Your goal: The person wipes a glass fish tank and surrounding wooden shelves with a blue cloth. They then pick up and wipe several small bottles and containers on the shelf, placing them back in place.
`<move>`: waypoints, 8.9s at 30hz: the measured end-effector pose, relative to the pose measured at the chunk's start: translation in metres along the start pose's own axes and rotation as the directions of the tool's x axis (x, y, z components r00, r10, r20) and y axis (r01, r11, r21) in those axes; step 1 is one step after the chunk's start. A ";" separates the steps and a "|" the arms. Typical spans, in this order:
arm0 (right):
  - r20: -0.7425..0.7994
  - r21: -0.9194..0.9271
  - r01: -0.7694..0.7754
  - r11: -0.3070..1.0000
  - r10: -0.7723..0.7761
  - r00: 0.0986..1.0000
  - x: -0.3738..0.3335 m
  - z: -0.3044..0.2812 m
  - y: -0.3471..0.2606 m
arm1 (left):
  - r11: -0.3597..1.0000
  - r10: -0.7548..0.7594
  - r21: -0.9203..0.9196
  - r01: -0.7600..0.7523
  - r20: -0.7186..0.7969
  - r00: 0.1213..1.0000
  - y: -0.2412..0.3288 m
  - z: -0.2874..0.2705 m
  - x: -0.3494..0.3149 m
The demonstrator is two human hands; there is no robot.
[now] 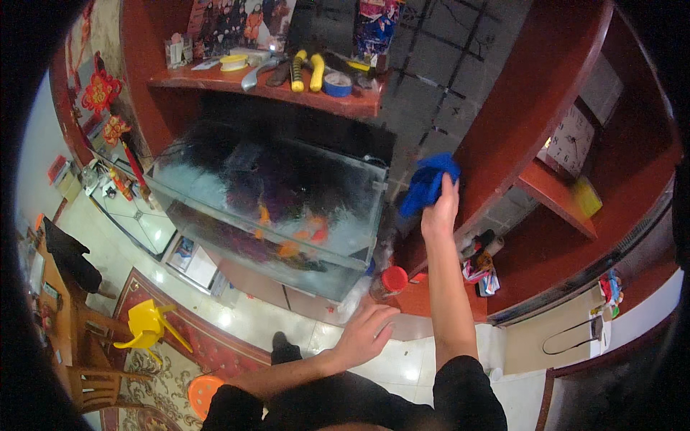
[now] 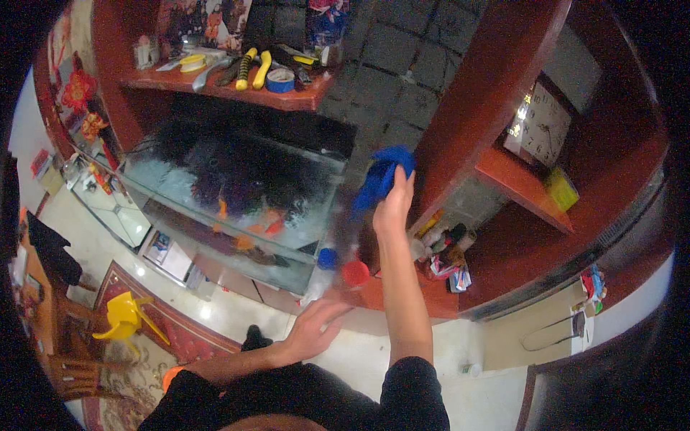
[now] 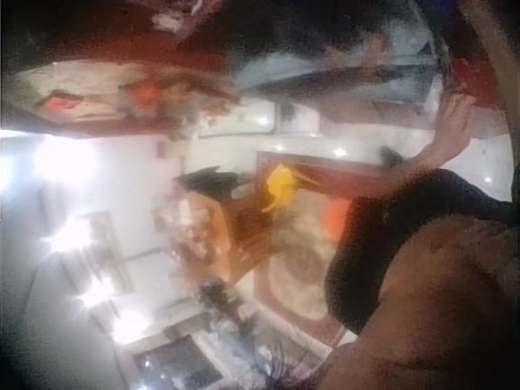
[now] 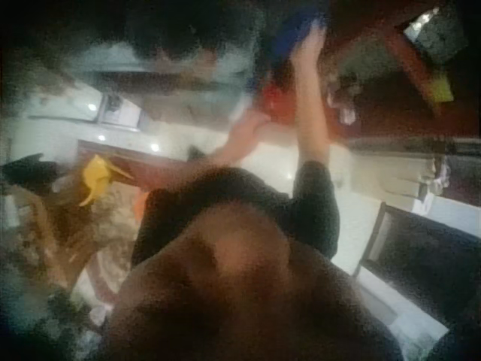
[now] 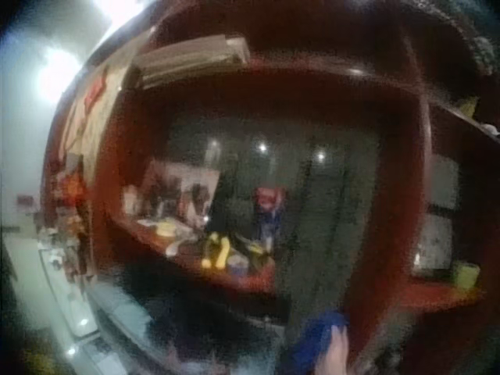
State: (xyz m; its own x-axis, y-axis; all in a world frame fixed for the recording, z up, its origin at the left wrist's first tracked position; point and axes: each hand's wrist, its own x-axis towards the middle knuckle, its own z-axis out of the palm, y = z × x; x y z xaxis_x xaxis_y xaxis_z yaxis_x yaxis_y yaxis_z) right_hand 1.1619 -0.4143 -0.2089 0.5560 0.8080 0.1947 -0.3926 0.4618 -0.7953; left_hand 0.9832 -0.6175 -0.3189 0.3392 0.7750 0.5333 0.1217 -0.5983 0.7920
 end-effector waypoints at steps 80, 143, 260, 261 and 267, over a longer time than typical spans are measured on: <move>0.758 -0.637 0.438 -0.634 -0.410 0.508 0.224 0.161 -0.119 | 0.600 0.510 0.709 -0.370 0.017 0.860 0.071 -0.257 0.445; 0.645 -0.739 0.386 -0.552 -0.745 0.169 0.259 0.165 -0.146 | 0.648 0.599 0.597 -0.473 -0.015 0.801 0.085 -0.292 0.479; 0.513 -0.856 0.207 -0.475 -0.720 0.468 0.294 0.217 -0.234 | 0.047 0.791 0.982 0.183 -0.149 0.593 -0.012 -0.576 0.302; 0.482 -0.876 0.203 -0.437 -0.778 0.404 0.292 0.210 -0.217 | 0.090 0.796 0.988 0.126 -0.147 0.587 0.000 -0.557 0.298; 0.294 -0.955 0.187 -0.229 -0.795 0.530 0.243 0.145 -0.092 | 0.258 0.807 0.879 -0.402 0.033 0.590 0.086 -0.415 0.263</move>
State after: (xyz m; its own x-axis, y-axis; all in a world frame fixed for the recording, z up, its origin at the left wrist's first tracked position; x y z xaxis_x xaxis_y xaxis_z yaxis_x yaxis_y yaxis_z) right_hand 1.2267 -0.2068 -0.0052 0.3912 0.1687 0.9047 0.8937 -0.3046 -0.3296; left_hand 0.6954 -0.3805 0.0130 0.3294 -0.0325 0.9436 0.7145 -0.6448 -0.2716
